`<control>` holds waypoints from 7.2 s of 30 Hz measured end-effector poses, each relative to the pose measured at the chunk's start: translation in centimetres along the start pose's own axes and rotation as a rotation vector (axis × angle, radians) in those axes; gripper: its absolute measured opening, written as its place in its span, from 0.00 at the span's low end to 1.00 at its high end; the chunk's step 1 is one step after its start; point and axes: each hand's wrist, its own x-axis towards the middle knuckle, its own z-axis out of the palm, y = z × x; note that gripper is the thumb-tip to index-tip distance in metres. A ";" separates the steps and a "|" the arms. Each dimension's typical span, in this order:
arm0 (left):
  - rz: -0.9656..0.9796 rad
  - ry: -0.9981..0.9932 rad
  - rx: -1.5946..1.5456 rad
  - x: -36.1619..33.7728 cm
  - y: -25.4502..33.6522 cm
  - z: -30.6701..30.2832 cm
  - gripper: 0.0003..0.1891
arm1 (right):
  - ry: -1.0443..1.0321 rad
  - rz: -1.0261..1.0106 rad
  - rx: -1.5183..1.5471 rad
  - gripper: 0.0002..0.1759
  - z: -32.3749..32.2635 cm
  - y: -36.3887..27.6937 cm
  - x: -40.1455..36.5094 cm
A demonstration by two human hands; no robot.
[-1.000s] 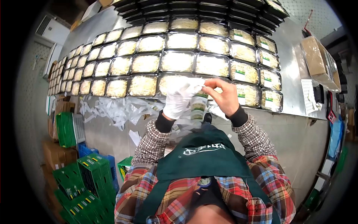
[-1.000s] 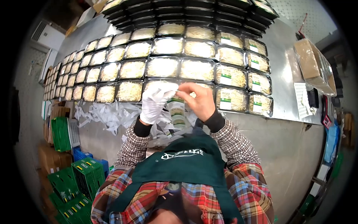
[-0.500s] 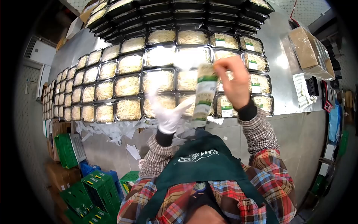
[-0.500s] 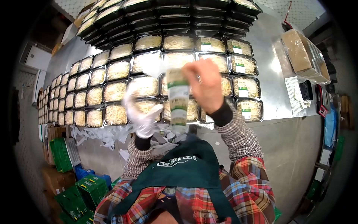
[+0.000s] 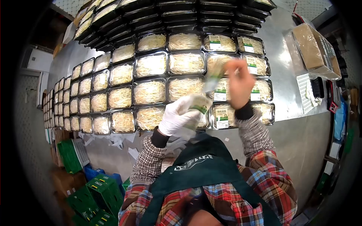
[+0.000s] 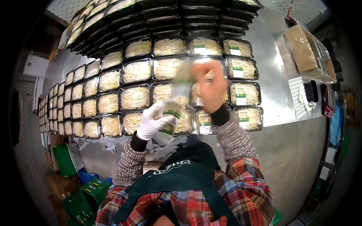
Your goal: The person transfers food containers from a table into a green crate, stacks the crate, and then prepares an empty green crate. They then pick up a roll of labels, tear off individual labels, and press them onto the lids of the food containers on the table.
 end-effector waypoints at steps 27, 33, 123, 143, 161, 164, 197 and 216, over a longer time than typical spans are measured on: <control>0.048 0.622 0.126 3.2 -3.3 -1.6 0.10 | -0.839 0.177 0.107 0.08 4.9 1.3 1.8; -0.230 0.294 -0.084 1.4 -5.0 -3.6 0.14 | -0.427 -0.209 -0.040 0.07 10.7 8.3 9.3; 0.171 0.530 0.048 -19.8 -4.2 -5.7 0.07 | -0.620 0.042 0.085 0.09 9.0 -10.9 -20.9; -0.326 0.403 0.067 -26.7 -7.8 -10.5 0.14 | -0.401 -0.159 -0.723 0.35 9.6 3.5 -21.6; -0.159 0.481 -0.086 -27.9 -3.4 -9.9 0.19 | -0.494 -0.043 -0.009 0.21 13.5 -14.1 -25.6; -0.105 0.506 -0.135 -28.3 -4.0 -10.1 0.17 | -0.622 -0.196 -0.039 0.14 14.1 -14.9 -26.0; 0.251 0.711 0.158 -23.5 0.0 -16.2 0.14 | -0.704 0.038 0.231 0.09 22.4 -13.7 -19.8; -0.128 0.818 0.110 -23.6 -0.2 -20.3 0.07 | -0.674 -0.270 -0.659 0.25 30.4 8.9 -12.8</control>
